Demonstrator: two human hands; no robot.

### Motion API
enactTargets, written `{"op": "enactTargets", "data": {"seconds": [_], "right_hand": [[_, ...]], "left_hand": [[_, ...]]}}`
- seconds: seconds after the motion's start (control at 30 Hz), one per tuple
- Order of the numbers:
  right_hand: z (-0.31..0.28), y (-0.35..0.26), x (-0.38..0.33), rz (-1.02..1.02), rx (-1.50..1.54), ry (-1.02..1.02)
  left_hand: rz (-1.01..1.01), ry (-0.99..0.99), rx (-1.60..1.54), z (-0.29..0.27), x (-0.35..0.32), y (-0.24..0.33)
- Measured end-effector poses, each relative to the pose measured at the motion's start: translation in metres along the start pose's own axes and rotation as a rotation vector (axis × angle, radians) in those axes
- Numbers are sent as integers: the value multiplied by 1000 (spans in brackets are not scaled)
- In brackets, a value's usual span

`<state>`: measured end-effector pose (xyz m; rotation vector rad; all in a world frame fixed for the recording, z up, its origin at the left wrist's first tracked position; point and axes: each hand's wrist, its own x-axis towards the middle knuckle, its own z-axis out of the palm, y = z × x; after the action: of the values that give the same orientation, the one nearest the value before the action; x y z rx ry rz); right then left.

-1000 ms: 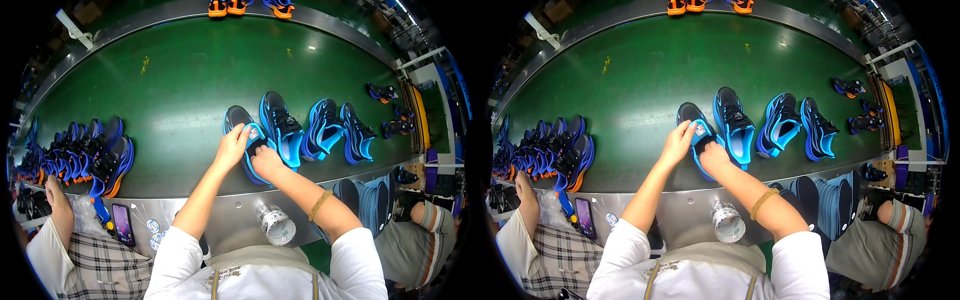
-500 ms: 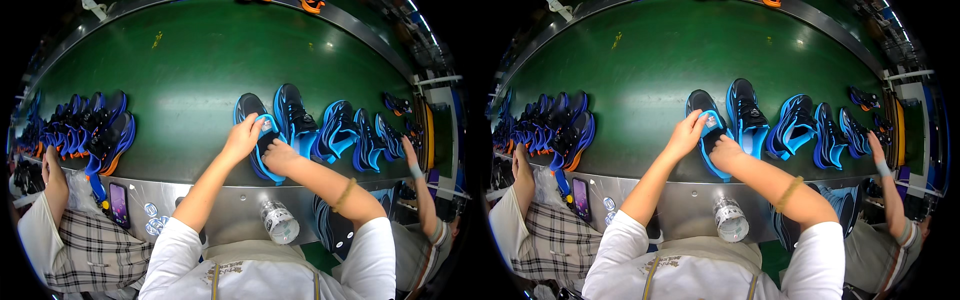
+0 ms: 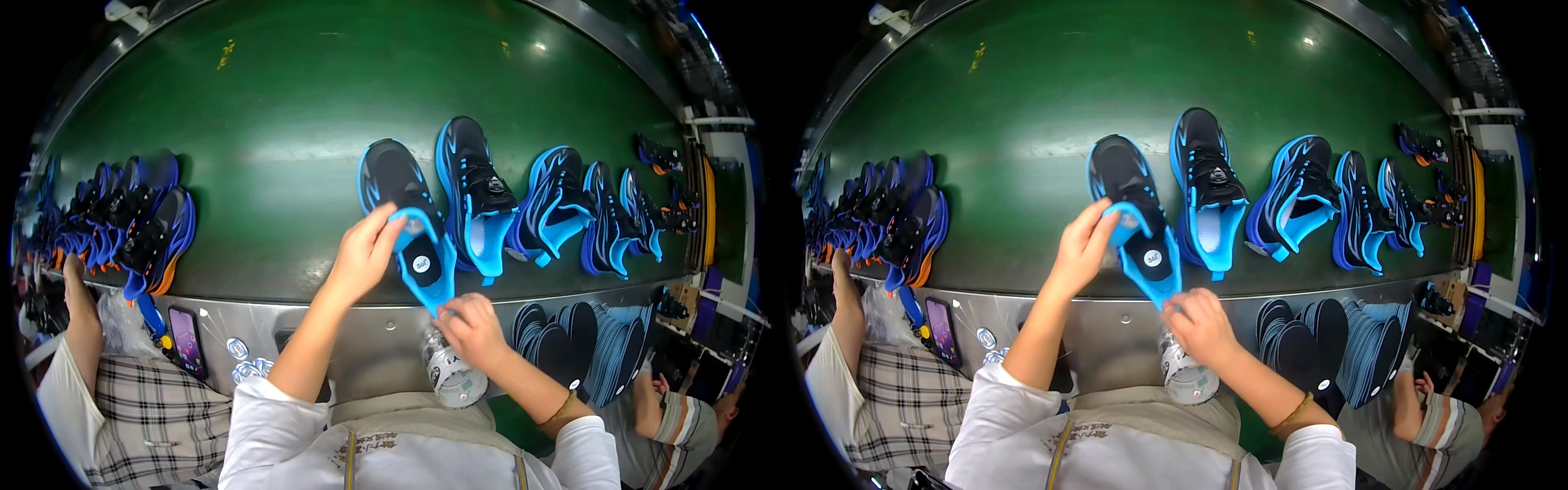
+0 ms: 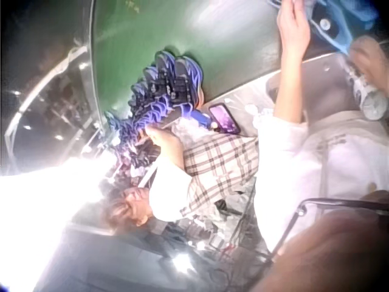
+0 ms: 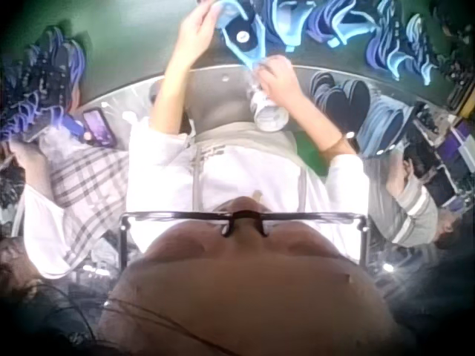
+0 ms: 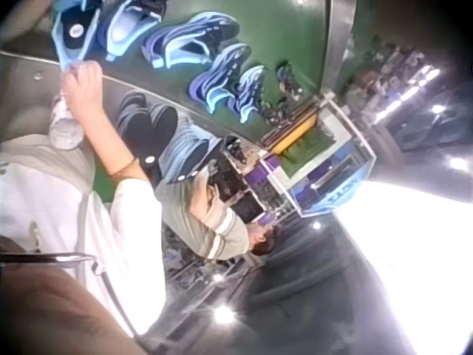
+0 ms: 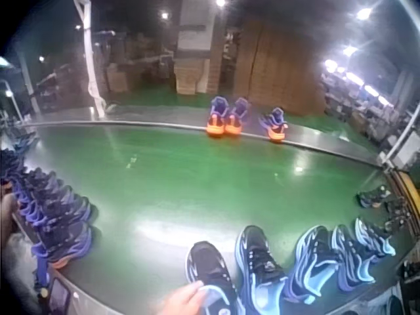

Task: The person retrieves insoles from a shelf, carries them to a conveyor belt, and places the insoles inside multiple pairs of shoes passing on the belt.

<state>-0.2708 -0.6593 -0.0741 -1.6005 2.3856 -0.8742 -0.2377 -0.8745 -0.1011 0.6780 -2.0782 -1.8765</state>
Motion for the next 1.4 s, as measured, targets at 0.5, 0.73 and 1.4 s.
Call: {"op": "enactTargets", "data": {"seconds": [0.5, 0.73, 1.4], "right_hand": [[42, 26, 133, 143, -74, -620], [12, 12, 95, 107, -369, -1100], [-30, -10, -4, 268, 19, -72]], "left_hand": [[442, 151, 510, 36, 21, -5], [408, 268, 564, 35, 19, -16], [641, 125, 556, 1, -26, 73]]}}
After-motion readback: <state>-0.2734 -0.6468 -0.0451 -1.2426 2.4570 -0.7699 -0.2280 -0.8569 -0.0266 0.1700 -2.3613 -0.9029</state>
